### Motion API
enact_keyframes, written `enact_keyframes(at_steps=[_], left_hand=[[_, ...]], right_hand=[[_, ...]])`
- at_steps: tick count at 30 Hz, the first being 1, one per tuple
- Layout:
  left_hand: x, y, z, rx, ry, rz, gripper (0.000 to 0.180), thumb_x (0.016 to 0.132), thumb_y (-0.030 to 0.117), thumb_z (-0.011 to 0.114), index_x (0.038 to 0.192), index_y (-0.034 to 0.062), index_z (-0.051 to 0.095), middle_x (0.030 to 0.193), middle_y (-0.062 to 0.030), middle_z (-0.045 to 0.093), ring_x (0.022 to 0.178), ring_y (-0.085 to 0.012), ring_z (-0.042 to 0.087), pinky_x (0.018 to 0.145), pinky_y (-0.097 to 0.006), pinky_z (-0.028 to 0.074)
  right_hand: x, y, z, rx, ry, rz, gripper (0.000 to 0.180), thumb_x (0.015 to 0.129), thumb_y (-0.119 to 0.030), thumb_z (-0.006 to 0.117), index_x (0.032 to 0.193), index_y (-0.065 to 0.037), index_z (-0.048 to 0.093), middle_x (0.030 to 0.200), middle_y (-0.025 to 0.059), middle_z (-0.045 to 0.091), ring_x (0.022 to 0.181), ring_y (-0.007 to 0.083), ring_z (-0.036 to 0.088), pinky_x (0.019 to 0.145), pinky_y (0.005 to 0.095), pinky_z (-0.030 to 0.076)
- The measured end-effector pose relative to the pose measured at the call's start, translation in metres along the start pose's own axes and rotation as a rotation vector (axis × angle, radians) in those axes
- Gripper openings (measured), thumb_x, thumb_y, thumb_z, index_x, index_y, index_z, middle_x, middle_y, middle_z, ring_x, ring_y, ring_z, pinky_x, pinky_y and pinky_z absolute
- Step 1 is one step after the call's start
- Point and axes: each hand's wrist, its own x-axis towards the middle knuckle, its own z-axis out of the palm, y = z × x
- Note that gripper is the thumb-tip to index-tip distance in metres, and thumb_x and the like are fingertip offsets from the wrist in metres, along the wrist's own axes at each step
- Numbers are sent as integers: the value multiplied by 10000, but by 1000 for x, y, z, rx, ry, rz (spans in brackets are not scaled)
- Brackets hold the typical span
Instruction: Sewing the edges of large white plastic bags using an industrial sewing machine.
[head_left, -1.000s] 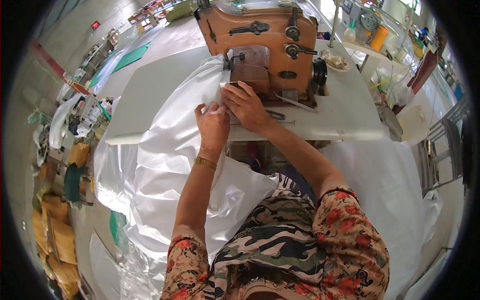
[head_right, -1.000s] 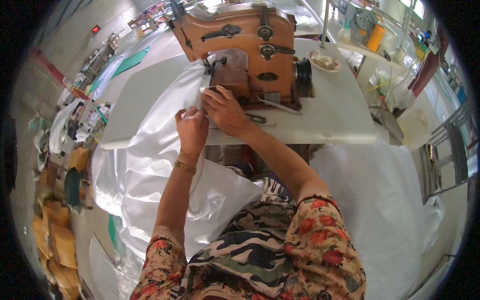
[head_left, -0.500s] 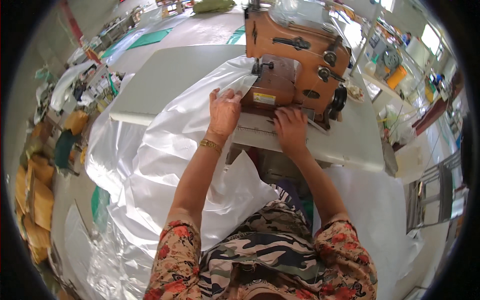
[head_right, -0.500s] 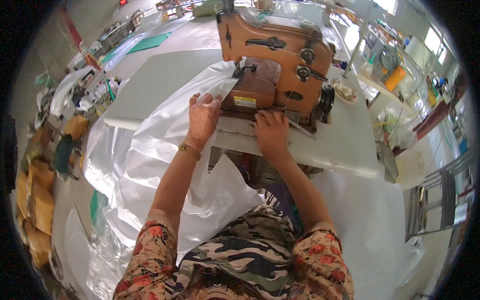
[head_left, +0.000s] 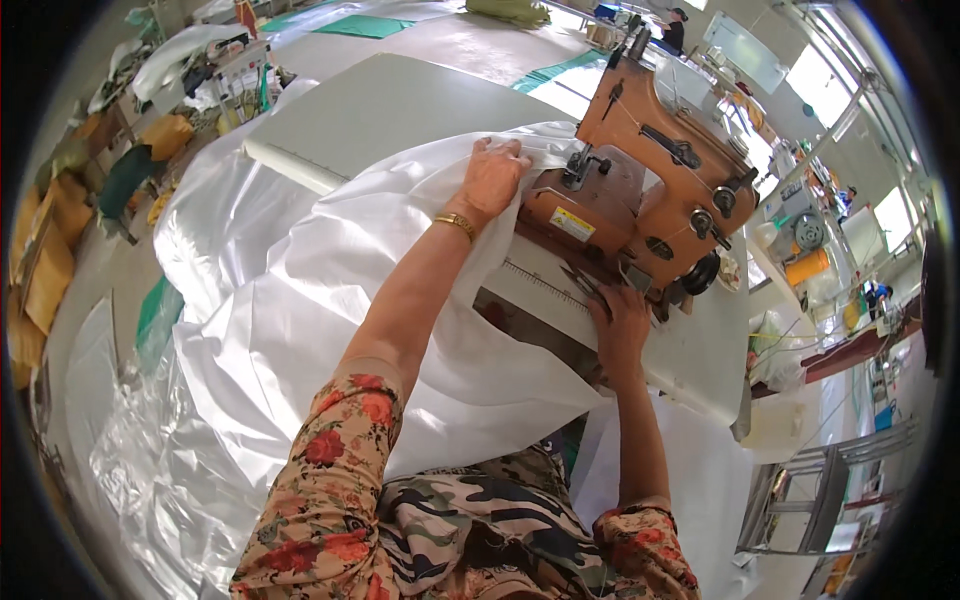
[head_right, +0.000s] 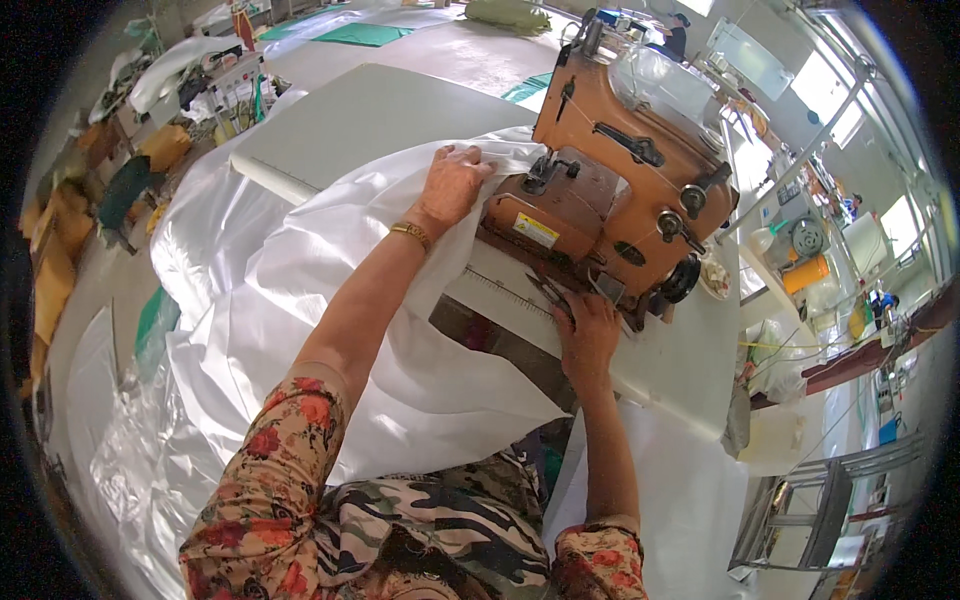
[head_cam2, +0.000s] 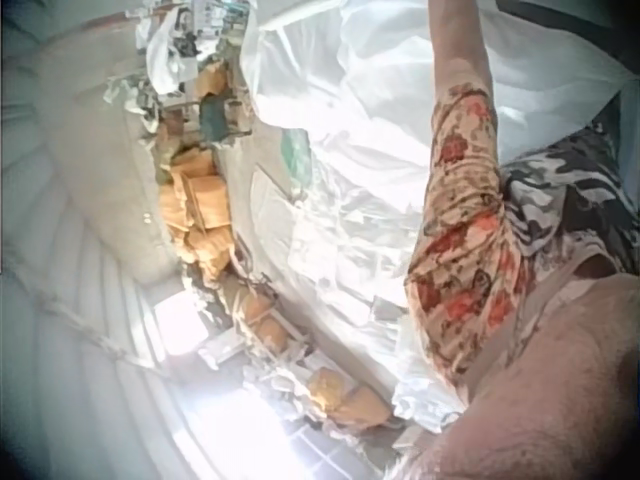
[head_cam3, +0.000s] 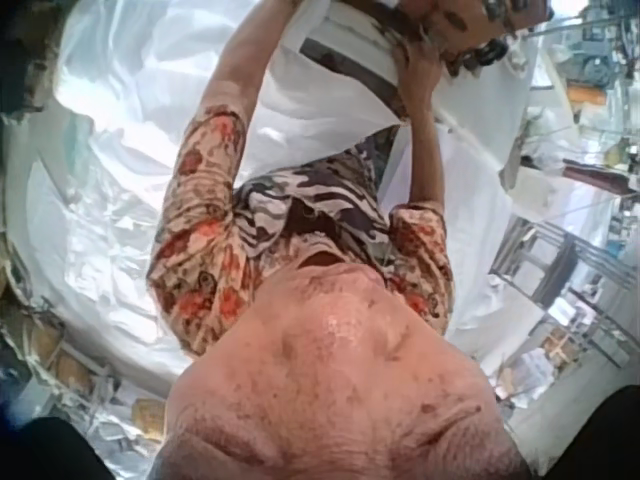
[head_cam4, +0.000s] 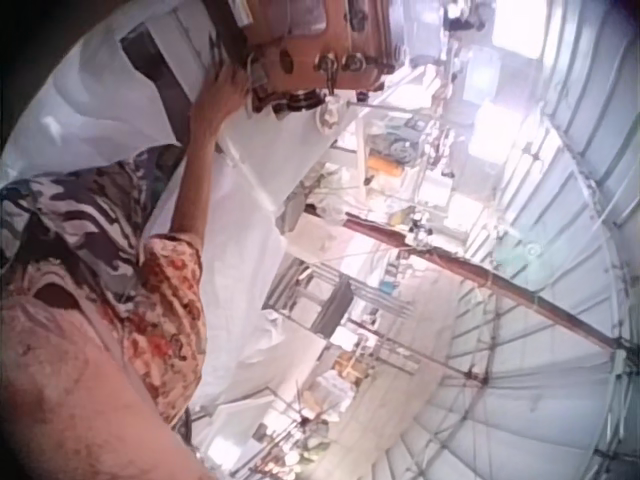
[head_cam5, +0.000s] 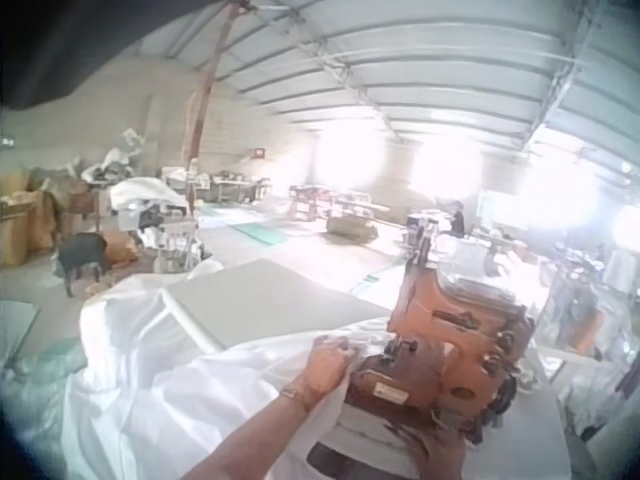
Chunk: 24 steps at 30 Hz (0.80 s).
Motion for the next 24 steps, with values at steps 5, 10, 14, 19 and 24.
enact_keyframes(at_steps=[5,10,14,19,24], left_hand=[[8,-5,12,22,67,18,260,838,81,557,1035,153,711,976,-91,612,1028,-261,627,1047,-502,366],[18,-7,20,62,-8,-4,252,848,103,557,1036,169,712,1016,-85,629,1073,-249,618,1055,-509,356],[23,-6,27,76,3,-31,228,864,125,552,1026,149,711,1097,-104,638,1127,-249,606,1054,-506,365],[25,-13,30,158,-5,-55,217,866,134,543,989,152,720,1094,-116,646,1102,-262,620,1039,-486,387],[15,-30,27,120,-110,-164,194,834,109,576,978,153,698,1161,-124,653,1139,-257,611,1031,-491,385]], right_hand=[[0,0,1,98,13,27,288,835,-227,724,1079,-79,696,1041,105,624,1015,324,570,882,455,419],[2,-5,2,94,23,29,273,828,-227,727,1054,-75,701,1020,110,626,1001,326,573,868,449,427],[0,-6,4,34,33,66,280,818,-242,733,1044,-79,699,1003,106,624,992,323,572,863,454,427],[0,-3,6,56,51,42,286,820,-260,727,1046,-86,699,986,104,620,983,323,570,866,458,429],[0,-6,5,43,67,56,278,829,-261,713,1043,-82,699,984,108,617,994,323,564,876,457,426]])
